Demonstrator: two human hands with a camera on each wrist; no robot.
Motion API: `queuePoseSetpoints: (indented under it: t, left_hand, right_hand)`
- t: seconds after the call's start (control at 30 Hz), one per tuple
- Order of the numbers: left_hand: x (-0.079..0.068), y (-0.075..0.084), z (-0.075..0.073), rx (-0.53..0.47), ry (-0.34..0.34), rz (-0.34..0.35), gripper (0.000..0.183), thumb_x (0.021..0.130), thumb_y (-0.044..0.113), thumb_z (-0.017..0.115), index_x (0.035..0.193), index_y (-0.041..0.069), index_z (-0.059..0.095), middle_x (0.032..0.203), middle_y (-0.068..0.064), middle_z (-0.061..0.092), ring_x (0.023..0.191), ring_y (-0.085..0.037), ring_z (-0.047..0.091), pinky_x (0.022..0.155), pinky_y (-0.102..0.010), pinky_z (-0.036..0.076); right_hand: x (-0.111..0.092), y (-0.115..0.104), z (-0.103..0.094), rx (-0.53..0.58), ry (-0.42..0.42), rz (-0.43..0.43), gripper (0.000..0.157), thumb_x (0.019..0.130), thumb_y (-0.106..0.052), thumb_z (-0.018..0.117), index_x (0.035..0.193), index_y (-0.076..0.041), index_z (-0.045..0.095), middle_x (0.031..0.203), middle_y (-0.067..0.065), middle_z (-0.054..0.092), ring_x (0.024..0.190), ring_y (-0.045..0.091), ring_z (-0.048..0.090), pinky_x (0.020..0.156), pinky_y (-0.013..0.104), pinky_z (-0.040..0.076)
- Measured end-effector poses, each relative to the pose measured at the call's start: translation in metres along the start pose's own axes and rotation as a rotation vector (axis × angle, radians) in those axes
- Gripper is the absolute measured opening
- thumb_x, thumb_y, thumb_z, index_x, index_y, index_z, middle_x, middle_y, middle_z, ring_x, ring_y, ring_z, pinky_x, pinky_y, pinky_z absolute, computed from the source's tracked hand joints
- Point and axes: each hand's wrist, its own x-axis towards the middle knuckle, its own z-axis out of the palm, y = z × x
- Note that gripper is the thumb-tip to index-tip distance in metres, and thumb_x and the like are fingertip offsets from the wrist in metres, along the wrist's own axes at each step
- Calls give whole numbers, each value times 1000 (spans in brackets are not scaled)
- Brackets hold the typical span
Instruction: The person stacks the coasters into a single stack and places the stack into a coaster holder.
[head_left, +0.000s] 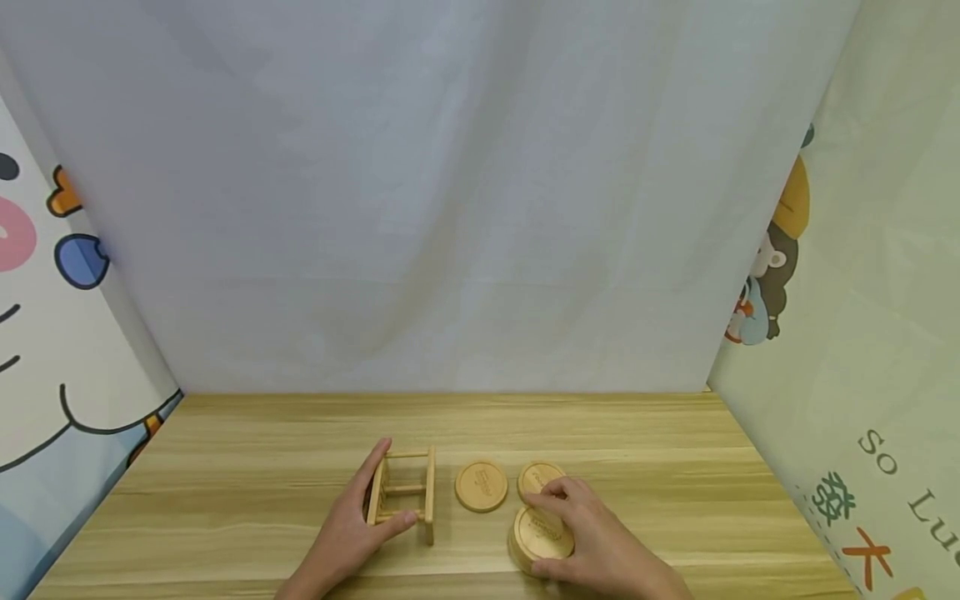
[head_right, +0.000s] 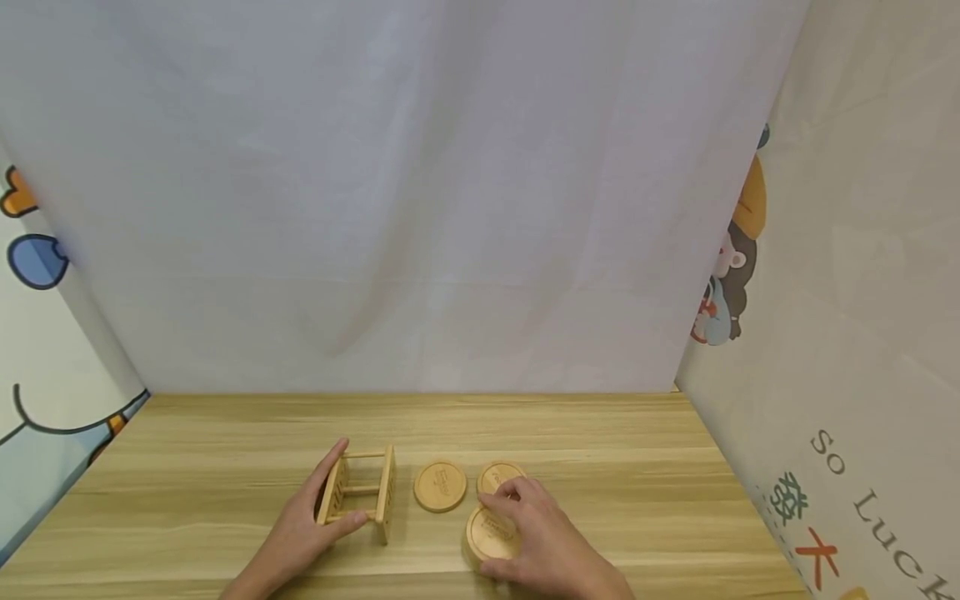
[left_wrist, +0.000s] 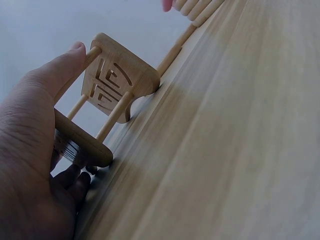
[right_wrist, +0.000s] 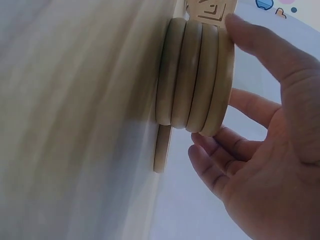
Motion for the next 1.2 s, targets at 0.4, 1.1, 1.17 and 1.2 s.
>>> queuePoseSetpoints:
  t: [0.4,1.1,1.17,1.2]
  left_hand:
    - [0,6,0,-4,-10,-2,107,95,37,91,179,27,25,182,-17,27,158,-45,43,122,-65,41]
    - [1,5,-1,-23,-14,-11,107,94,34,92,179,29,26,180,-18,31,153,-39,51,117,-54,49]
    - [1,4,-2,-25,-14,-11,107,95,35,92,179,29,25,179,-18,33,152,-39,52,116,-54,50]
    - [1,4,-2,-23,-14,-9,107,95,35,91,179,29,25,179,-18,32,152,-40,51,116,-55,49]
  right_hand:
    - [-2,3,-1,-28,69,-33,64,95,-40,90,149,-12,71,134,-2,62,123,17,58,102,44,56]
    - [8,13,-6,106,190,75,34,115,-18,64,147,-10,72,138,0,64,126,25,63,103,50,59]
    - [9,15,-6,117,184,103,34,115,-19,63,147,-11,72,139,1,63,128,27,63,105,54,58]
    - [9,17,-6,123,180,113,34,115,-20,63,148,-12,71,139,1,63,129,28,63,106,55,58]
